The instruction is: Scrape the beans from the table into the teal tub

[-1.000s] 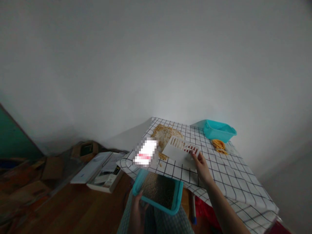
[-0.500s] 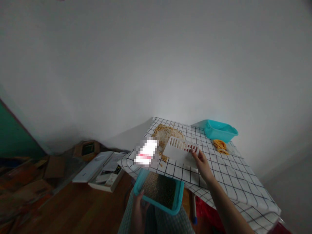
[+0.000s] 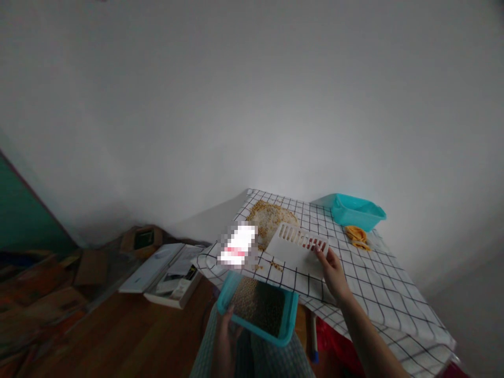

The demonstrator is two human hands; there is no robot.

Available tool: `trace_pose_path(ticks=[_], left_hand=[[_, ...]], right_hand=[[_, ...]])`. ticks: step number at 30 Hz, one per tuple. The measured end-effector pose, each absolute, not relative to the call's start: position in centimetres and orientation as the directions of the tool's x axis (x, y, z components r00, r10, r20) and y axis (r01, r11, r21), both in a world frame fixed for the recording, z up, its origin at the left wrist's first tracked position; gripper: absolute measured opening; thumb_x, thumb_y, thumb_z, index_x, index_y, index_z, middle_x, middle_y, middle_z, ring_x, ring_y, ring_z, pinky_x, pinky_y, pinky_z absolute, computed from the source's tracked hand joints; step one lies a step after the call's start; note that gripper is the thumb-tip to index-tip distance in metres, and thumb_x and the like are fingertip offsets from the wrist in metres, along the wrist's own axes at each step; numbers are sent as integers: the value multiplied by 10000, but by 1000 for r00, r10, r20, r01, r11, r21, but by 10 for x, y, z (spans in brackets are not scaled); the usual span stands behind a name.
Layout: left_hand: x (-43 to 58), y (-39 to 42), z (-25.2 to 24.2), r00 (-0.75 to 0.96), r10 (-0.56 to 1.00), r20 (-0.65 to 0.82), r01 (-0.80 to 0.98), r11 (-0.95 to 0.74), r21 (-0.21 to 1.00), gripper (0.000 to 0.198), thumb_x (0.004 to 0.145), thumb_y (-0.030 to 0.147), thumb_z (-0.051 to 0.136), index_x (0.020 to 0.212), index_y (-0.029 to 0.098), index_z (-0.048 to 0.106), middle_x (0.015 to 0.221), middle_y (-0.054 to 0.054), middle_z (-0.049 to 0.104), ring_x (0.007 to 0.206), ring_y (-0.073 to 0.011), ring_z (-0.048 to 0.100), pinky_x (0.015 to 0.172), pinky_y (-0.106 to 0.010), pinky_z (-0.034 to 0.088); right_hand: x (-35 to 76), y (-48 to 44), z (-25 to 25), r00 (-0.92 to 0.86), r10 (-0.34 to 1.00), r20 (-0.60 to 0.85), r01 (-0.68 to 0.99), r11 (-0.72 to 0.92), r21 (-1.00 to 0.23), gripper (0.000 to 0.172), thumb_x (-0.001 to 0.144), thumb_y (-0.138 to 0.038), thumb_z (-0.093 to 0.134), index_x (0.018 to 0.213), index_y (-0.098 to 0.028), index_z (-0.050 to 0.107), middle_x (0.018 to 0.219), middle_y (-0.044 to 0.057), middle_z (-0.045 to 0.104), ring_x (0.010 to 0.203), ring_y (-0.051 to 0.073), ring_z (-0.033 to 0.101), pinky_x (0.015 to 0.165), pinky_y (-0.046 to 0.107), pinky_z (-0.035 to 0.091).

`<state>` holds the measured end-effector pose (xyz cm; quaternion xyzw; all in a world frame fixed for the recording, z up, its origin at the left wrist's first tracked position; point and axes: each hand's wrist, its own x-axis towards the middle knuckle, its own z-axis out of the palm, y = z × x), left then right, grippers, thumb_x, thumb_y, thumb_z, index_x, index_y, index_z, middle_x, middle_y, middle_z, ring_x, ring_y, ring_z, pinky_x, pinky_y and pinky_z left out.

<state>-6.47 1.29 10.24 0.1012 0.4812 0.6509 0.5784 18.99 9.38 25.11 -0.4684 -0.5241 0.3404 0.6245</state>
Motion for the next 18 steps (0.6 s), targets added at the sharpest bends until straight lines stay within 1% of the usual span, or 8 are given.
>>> trace_pose_path(ticks=[3, 5, 8, 11, 13, 16, 18], left_hand=[[-65, 18, 102, -280, 850, -447, -710, 130, 692, 349, 686, 437, 649, 1004, 296, 660, 1252, -43, 637, 1303, -293, 443, 935, -362, 499], [-64, 18, 104, -277, 849, -451, -718, 129, 684, 352, 678, 422, 659, 1004, 290, 658, 1225, -35, 649, 1309, -292, 433, 919, -347, 501], [-63, 15, 110, -258, 862, -437, -700, 145, 699, 364, 709, 443, 628, 1045, 303, 632, 1229, -14, 637, 1346, -267, 382, 972, -356, 459], [-61, 11, 118, -253, 861, -441, -695, 155, 702, 375, 734, 453, 600, 1083, 315, 599, 1295, -11, 580, 1327, -237, 405, 1022, -374, 412], [-61, 10, 121, -248, 861, -445, -702, 157, 695, 360, 738, 451, 594, 1068, 306, 594, 1295, -22, 565, 1320, -242, 410, 1041, -394, 391], [-59, 9, 119, -218, 881, -420, -693, 164, 702, 299, 735, 449, 597, 994, 298, 598, 1240, -29, 583, 1346, -267, 373, 1059, -423, 370], [-56, 8, 114, -197, 886, -421, -688, 181, 703, 275, 726, 451, 599, 946, 286, 608, 1225, -43, 581, 1345, -293, 374, 1051, -455, 382]], right_hand=[[198, 89, 245, 274, 916, 292, 36, 294, -955, 396, 799, -527, 635, 1046, -224, 695, 1122, 56, 703, 1119, 281, 578, 984, 434, 407], [205, 82, 240, 312, 914, 258, 4, 271, -963, 414, 785, -533, 645, 1048, -218, 691, 1124, 59, 700, 1115, 277, 582, 935, 400, 445], [219, 69, 229, 411, 886, 216, -22, 247, -969, 434, 774, -537, 652, 1060, -212, 679, 1130, 58, 696, 1096, 271, 592, 854, 349, 486], [231, 54, 218, 499, 852, 157, -55, 212, -976, 437, 787, -522, 646, 1104, -223, 650, 1140, 44, 690, 1052, 258, 613, 787, 313, 505], [236, 45, 213, 512, 854, 96, -100, 170, -980, 460, 794, -529, 633, 1143, -229, 626, 1110, 40, 701, 962, 252, 646, 715, 304, 520], [234, 34, 210, 504, 864, 23, -141, 109, -984, 501, 803, -548, 609, 1196, -239, 592, 1048, 34, 721, 819, 246, 675, 609, 299, 527], [229, 28, 209, 508, 861, 20, -123, 95, -988, 506, 797, -561, 610, 1183, -233, 602, 1023, 33, 728, 797, 246, 679, 588, 291, 526]])
